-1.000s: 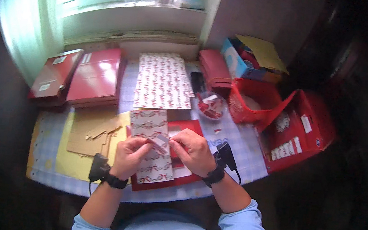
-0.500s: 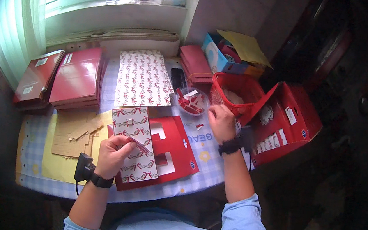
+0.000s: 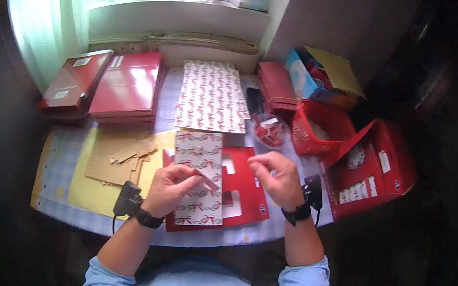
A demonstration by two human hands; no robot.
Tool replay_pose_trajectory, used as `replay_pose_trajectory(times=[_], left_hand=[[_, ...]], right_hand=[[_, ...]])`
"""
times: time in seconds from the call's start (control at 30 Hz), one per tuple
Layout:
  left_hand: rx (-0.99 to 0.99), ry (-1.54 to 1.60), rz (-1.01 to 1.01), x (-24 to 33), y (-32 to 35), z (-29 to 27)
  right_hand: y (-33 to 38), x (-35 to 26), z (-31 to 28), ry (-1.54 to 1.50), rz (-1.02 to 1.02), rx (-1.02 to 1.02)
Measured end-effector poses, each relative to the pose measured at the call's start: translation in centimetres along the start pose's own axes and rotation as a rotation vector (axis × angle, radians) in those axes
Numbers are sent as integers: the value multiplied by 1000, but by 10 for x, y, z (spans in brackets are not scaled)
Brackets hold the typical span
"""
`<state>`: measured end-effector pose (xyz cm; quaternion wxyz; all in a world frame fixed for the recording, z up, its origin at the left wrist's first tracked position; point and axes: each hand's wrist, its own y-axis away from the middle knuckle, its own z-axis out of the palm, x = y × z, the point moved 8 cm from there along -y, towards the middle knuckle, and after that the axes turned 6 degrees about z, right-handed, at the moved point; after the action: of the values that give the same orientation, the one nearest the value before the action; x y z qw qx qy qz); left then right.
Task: The person is seen sorting and organizing several red greeting cards and their inserts into respective piles and packaging.
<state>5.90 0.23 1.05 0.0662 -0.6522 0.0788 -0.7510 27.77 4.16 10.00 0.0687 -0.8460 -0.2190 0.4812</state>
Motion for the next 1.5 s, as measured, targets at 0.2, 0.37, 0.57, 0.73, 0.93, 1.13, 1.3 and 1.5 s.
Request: replay_pose_trajectory(times=[0.2,0.37,0.57,0.73,0.93,1.13,1.3,1.5], left_hand=[[-83,-1,0,17,1,15],[-84,-61,53,17,2,10],[-126,-128,152,26,3,15],[-96,-45,119,19,5,13],[-104,-148,38,19,5,13],[-146,-126,26,22,4,14],[-164,-172,-12,16,5,13],[-176,42,-42,13,5,19]], right_hand=[[9,-44,64,2,-71,-277],[5,-28,78,-235,131,-352],[-1,-4,76,-870,339,-250],[11,-2,84,-873,380,-207],[14,10,80,-763,418,-199],[12,-53,38,93,-350,34],[22,-66,55,356,-639,-62],[13,-54,40,230,-539,43]])
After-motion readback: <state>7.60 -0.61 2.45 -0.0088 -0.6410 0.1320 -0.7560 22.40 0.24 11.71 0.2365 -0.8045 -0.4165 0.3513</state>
